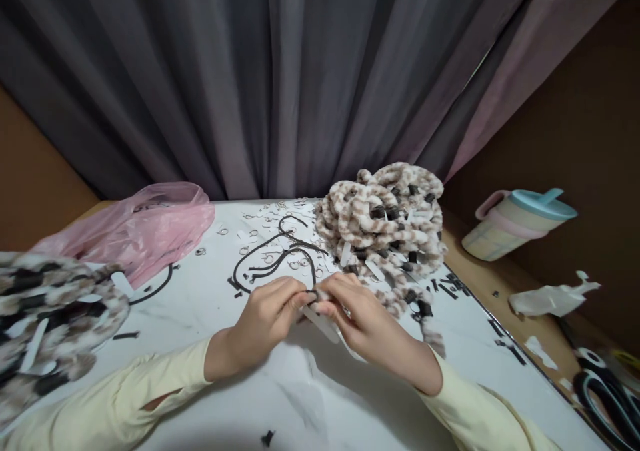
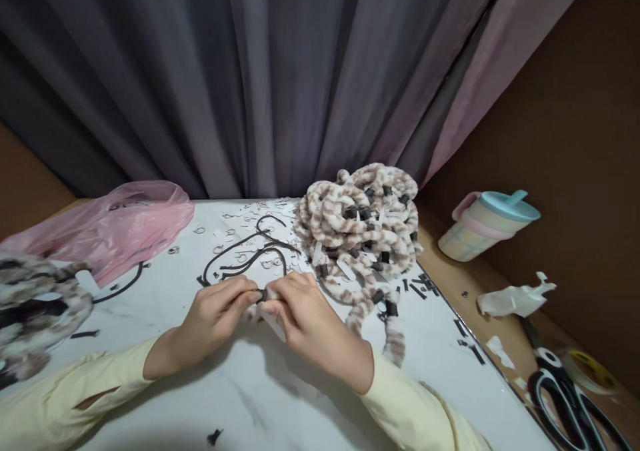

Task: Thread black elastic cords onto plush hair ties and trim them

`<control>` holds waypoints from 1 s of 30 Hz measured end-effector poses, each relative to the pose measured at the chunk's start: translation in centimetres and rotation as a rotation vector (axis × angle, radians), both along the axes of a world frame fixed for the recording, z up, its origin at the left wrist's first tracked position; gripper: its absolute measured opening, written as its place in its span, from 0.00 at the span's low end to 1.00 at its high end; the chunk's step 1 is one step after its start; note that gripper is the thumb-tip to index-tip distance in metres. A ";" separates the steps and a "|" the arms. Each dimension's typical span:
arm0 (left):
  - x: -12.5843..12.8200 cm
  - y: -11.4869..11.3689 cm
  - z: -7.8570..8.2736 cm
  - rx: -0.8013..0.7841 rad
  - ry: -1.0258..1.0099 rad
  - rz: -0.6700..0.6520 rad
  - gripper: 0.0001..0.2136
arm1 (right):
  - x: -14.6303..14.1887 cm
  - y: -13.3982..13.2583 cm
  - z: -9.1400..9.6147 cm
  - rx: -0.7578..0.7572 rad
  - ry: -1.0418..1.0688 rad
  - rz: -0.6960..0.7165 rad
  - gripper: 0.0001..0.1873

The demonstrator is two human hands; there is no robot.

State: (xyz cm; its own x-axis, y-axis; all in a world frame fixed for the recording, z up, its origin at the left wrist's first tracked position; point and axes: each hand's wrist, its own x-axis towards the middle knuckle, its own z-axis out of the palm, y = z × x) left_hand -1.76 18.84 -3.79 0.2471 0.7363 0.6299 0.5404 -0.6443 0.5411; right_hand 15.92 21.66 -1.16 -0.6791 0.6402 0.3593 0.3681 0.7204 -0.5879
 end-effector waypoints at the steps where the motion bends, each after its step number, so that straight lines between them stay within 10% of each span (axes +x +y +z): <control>1: 0.0 0.3 -0.3 -0.069 -0.026 0.019 0.10 | -0.1 -0.1 -0.1 0.020 0.045 -0.065 0.05; 10: -0.4 2.5 -1.4 -0.644 -0.310 0.089 0.17 | -0.8 -2.2 -1.4 0.040 0.053 -0.138 0.13; 16: -0.3 2.8 -1.4 -0.693 -0.365 0.159 0.19 | -2.3 -2.7 -1.5 -1.029 0.122 -0.119 0.35; 19: -0.3 2.4 -1.7 -0.502 -0.228 0.221 0.17 | -2.8 -2.7 -1.4 -1.309 0.362 -0.090 0.33; 24: -0.9 2.6 -3.1 0.172 0.200 0.177 0.13 | -2.3 -1.4 -2.0 -1.185 0.317 -0.091 0.19; 30: -1.6 3.5 -3.4 0.290 0.361 0.158 0.13 | -1.2 -0.4 -2.7 -0.569 -0.018 -0.176 0.14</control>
